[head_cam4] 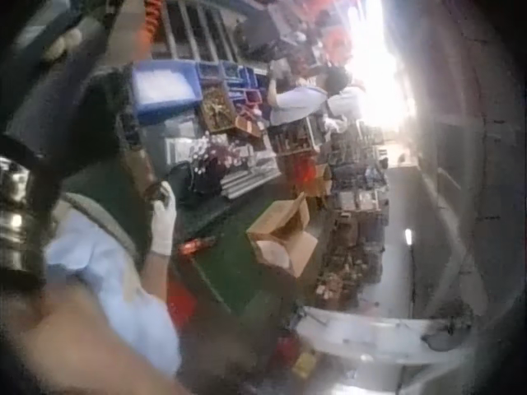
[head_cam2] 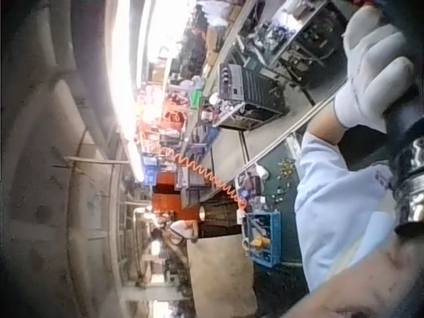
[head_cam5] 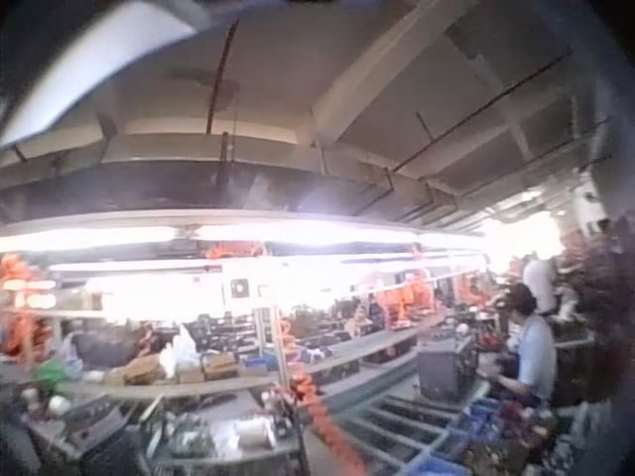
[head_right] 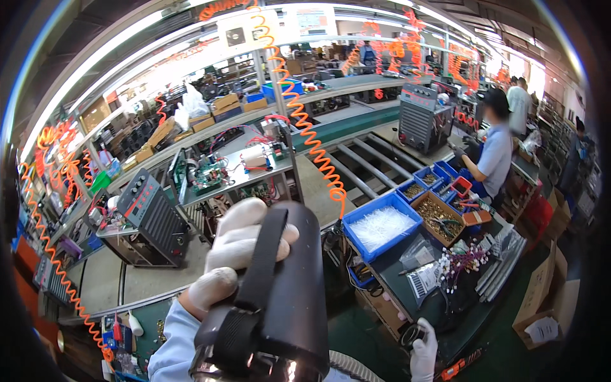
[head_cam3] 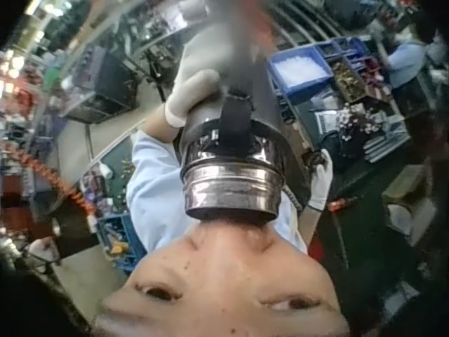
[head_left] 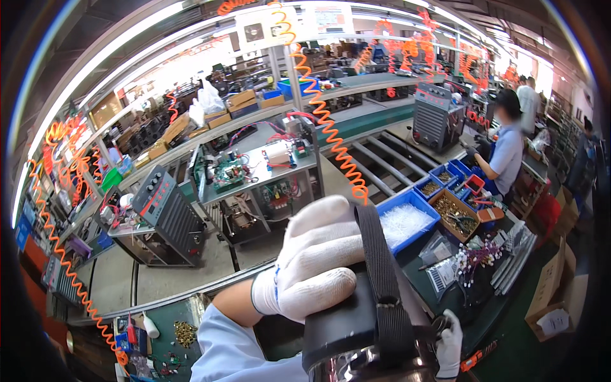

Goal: The person assembles an electronic device on a workbench, connecting red and black wires to a circuit board and a white cylindrical component. They use a soldering iron to secure connections and a heat gun to apply heat to specific areas. The person also handles a black cylindrical object and organizes wires with zip ties.

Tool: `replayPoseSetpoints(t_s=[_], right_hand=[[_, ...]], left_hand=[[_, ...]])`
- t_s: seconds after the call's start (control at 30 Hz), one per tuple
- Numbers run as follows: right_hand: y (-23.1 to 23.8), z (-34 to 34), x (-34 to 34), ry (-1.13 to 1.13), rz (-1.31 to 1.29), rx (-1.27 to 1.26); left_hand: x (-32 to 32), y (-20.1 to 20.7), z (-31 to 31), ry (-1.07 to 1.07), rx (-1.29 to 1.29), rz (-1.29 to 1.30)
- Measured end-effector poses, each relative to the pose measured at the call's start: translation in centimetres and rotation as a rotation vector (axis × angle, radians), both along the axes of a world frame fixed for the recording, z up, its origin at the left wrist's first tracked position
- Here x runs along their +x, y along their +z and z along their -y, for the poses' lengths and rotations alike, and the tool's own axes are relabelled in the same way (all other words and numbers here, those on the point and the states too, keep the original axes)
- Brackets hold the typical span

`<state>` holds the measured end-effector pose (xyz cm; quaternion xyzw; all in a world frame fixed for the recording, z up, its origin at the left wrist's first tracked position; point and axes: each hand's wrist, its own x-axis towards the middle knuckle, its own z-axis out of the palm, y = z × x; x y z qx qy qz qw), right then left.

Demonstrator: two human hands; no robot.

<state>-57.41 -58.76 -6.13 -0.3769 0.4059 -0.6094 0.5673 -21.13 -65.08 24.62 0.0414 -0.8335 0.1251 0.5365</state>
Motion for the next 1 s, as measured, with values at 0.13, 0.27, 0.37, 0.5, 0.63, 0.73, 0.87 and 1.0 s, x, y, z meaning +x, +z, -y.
replayPoseSetpoints(t_s=[0.13,0.27,0.37,0.5,0.63,0.73,0.87,1.0], right_hand=[[12.8,1.6,2.4,0.042,-0.268,-0.238],[21.5,2.5,3.9,0.114,-0.432,-0.462],[26.6,3.8,3.7,0.429,-0.717,-0.778],[28.7,4.5,6.4,0.578,-1.220,-0.832],[27.0,4.8,6.5,0.668,-1.396,-0.841],[26.1,5.1,6.5,0.753,-1.441,-0.866],[25.4,4.5,6.0,0.626,-1.415,-0.556],[23.1,3.6,5.9,0.502,-1.453,-0.060]], left_hand=[[-3.1,-6.4,0.7,-0.224,0.259,-0.225],[-1.3,-14.2,-1.0,-0.190,1.020,-0.104],[-4.4,-16.9,-0.7,-0.217,0.988,-0.064],[-6.4,-19.9,-0.3,-0.135,1.074,-0.038],[-6.0,-20.7,0.5,-0.141,1.105,0.103],[-5.7,-20.5,0.8,-0.296,1.236,0.152],[-6.2,-20.1,0.9,-0.251,1.224,0.205],[-7.0,-21.2,1.0,-0.110,1.084,0.285]])
